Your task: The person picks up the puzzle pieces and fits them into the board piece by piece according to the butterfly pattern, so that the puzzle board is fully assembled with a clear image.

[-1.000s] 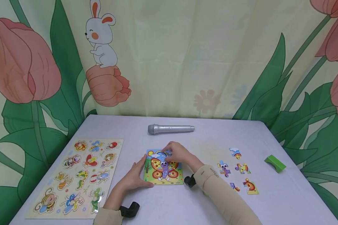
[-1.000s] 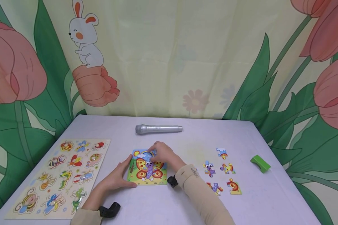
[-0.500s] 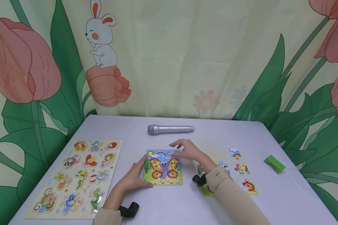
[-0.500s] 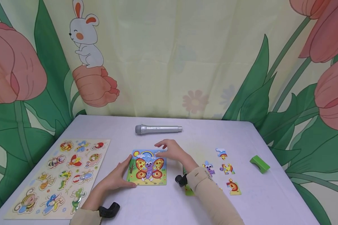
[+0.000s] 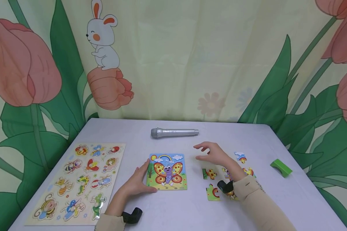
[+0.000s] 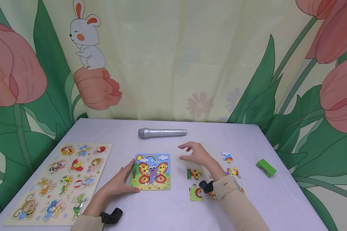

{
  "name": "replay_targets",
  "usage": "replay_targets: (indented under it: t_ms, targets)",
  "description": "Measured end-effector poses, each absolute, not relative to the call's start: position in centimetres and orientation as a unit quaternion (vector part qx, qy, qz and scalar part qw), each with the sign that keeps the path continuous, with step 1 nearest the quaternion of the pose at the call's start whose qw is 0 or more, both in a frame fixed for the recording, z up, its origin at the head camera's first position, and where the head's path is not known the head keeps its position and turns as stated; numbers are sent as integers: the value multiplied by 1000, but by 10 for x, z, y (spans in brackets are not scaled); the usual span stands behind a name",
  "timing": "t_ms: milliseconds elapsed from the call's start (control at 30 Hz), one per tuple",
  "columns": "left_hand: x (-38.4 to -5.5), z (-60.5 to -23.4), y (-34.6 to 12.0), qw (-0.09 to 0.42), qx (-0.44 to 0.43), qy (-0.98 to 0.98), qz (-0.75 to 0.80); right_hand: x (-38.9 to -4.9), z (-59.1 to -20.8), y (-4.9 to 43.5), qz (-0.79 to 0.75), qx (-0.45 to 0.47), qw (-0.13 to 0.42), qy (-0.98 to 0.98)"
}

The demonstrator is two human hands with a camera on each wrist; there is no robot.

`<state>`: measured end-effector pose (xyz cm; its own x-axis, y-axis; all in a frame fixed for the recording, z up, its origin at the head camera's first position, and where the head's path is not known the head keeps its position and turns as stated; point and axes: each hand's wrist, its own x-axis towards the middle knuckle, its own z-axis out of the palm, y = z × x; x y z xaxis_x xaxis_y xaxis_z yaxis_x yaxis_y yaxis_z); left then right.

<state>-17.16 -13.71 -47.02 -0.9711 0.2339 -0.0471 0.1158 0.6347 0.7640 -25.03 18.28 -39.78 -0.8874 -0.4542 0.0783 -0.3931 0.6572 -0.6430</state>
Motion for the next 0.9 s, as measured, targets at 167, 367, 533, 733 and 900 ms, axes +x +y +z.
replay_targets:
  t_ms: [167,367,533,733,900]
  targets:
    - [-172,-470,-138,68,105,903,411,-247,-394,210,-345,-223,31,911]
    - [-173,-469,-138,67,115,903,409,-245,-392,245,-340,-201,3,919]
    - [-173,-467,-136,70,112,905,404,-244,-388,272,-331,-175,-8,927]
    - [-175,-465,-134,75,105,911,393,-243,-389,297,-326,-150,-3,934]
    - [-177,-465,-134,79,102,911,392,-247,-399,317,-318,-135,4,939]
